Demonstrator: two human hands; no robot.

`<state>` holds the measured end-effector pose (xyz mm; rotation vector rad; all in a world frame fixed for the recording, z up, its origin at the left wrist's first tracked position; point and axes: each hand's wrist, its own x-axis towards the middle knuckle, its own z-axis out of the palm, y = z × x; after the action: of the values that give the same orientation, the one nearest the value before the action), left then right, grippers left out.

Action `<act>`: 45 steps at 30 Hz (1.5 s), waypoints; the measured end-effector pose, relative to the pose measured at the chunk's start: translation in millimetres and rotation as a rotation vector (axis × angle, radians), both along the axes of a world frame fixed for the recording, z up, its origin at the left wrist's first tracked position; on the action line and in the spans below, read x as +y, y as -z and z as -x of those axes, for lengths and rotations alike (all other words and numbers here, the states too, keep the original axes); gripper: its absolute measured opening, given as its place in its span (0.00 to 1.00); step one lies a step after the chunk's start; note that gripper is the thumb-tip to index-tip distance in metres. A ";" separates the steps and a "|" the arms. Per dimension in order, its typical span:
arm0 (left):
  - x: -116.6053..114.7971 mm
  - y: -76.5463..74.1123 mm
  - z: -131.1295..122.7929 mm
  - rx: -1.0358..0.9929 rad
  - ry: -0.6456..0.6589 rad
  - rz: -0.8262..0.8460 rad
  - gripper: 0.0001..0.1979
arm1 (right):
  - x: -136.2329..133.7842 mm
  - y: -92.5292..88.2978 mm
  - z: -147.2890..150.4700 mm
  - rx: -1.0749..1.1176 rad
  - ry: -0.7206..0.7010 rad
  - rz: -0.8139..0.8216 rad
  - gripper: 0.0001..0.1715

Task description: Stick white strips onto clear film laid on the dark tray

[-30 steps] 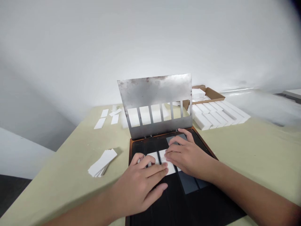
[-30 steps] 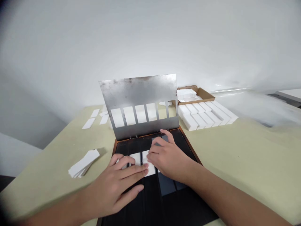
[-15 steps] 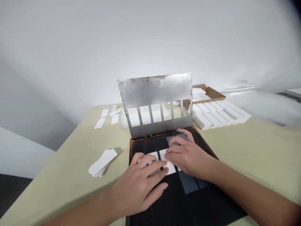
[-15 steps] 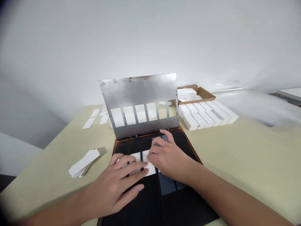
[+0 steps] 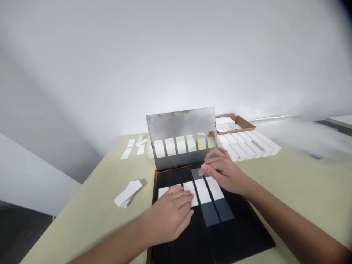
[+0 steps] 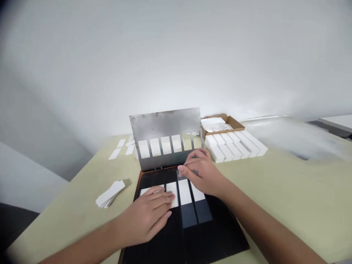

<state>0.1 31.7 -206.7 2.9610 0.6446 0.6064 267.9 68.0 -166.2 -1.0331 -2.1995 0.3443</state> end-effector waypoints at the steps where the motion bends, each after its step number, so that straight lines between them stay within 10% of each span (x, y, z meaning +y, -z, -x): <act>1: -3.4 -0.7 -2.7 0.006 -0.007 -0.015 0.12 | 1.9 1.6 -3.6 -0.009 0.000 -0.005 0.21; 10: 9.5 -28.1 -18.8 0.045 -0.063 0.009 0.12 | 2.4 49.2 -11.0 -0.155 -0.090 -0.139 0.15; 19: 23.1 -13.2 -33.5 -0.033 0.017 0.017 0.11 | -8.0 38.7 -15.6 -0.235 -0.094 -0.186 0.17; 25: 25.6 -5.8 -29.3 -0.076 0.033 0.105 0.12 | -21.9 36.2 -19.2 -0.232 -0.198 -0.003 0.48; 33: 21.3 -3.3 -27.3 -0.126 0.005 -0.016 0.11 | -19.0 41.3 -16.1 -0.307 -0.124 0.003 0.27; 39: 10.3 -6.0 -24.6 -0.097 0.356 -0.136 0.19 | -12.5 47.0 -10.7 -0.303 -0.056 -0.106 0.21; 45: 13.7 -2.9 -29.8 -0.044 0.187 -0.041 0.18 | -12.9 46.4 -7.1 -0.289 -0.033 -0.136 0.22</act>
<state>29.9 45.4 -203.8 2.9890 0.3498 0.6731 275.0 55.1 -212.6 -1.0251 -2.4598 0.0592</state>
